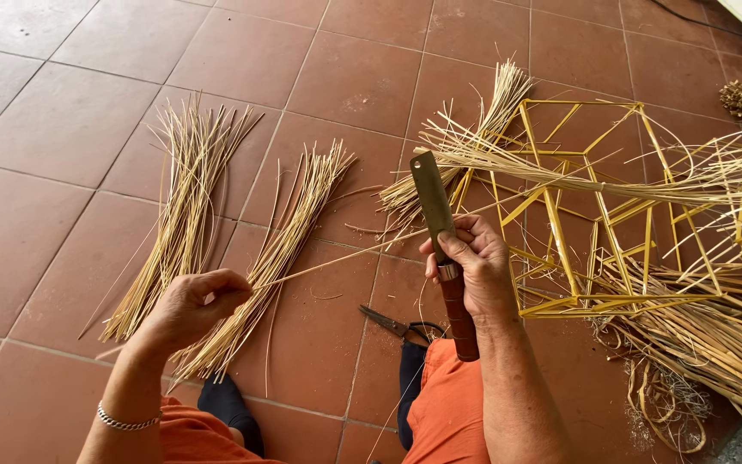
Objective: The person sits on a tiled floor and uses a knife to split long dried bamboo strips into thinner strands. They repeatedly pick up a strip, split it lengthwise, and place the resulting pieces into a pile on the floor.
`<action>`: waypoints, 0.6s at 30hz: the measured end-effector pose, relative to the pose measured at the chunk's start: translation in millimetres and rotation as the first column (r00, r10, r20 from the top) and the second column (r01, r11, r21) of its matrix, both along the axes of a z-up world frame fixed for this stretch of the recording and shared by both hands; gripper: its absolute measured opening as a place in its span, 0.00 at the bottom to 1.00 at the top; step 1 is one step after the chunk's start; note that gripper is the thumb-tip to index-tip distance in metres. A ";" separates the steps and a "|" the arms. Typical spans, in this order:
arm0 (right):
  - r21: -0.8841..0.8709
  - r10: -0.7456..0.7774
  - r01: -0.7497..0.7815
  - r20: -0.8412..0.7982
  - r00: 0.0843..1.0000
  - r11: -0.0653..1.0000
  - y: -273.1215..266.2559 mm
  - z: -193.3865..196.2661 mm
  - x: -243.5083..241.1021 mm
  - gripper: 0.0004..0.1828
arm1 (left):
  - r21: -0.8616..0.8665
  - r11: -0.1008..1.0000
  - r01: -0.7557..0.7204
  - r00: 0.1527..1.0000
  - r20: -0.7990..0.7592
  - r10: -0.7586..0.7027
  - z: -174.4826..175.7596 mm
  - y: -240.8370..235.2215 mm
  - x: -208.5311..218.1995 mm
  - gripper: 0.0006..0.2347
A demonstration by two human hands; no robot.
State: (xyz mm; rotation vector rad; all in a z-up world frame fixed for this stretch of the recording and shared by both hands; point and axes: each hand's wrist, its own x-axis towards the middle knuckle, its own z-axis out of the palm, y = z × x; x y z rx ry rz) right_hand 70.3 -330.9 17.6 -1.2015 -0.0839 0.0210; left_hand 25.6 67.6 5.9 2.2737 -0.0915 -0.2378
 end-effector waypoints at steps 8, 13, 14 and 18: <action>0.001 0.146 -0.146 0.004 0.989 0.989 48.6 -15.0 -12.1 0.07 | -0.207 0.968 0.143 0.987 0.105 -0.123 2.3 -44.5 -6.4 0.10; -0.018 0.260 -0.261 -0.040 0.965 0.965 81.5 -22.4 -24.8 0.07 | -0.274 0.958 0.087 0.992 0.111 -0.059 2.6 -81.9 -4.2 0.07; -0.012 0.271 -0.272 -0.039 0.962 0.962 81.5 -22.0 -24.2 0.07 | -0.283 0.956 0.082 0.992 0.116 -0.050 3.3 -83.1 -3.1 0.07; 0.032 0.208 -0.208 -0.018 0.978 0.978 63.0 -15.1 -14.2 0.06 | -0.222 0.973 0.064 0.990 0.135 -0.035 8.6 -69.9 0.7 0.05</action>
